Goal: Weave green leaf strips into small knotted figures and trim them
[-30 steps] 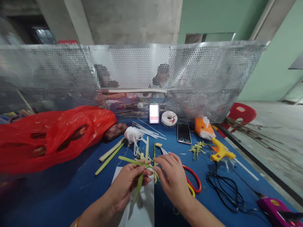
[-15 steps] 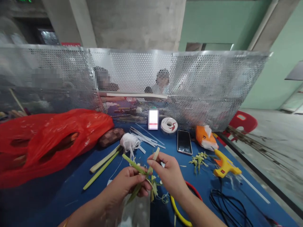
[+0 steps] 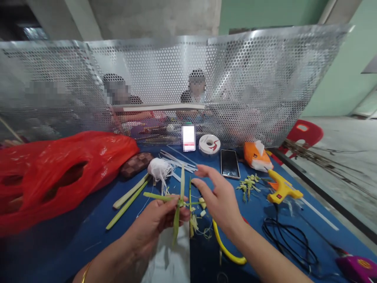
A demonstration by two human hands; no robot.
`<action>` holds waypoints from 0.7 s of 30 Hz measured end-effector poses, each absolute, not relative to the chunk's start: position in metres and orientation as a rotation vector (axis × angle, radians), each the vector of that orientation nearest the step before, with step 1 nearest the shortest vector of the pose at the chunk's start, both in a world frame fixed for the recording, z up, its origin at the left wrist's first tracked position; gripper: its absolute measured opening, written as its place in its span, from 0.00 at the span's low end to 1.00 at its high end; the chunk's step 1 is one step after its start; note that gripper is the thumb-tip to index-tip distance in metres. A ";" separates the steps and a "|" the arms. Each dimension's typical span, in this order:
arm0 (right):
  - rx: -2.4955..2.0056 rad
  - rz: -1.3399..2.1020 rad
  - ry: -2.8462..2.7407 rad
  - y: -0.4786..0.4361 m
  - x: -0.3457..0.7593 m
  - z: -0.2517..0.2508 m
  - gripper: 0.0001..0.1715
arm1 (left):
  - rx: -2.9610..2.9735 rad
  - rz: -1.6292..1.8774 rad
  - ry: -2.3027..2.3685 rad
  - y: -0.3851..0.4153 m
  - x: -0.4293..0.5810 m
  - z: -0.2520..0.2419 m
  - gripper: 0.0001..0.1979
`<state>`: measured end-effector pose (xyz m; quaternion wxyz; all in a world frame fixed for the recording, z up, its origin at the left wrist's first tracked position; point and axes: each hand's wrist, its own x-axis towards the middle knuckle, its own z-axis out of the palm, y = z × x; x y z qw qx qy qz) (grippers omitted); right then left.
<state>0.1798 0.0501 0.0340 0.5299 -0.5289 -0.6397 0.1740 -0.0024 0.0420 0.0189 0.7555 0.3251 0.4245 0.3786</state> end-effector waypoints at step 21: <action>-1.148 1.011 -1.585 0.031 0.146 0.022 0.08 | 0.678 1.067 0.729 0.041 -0.004 0.038 0.17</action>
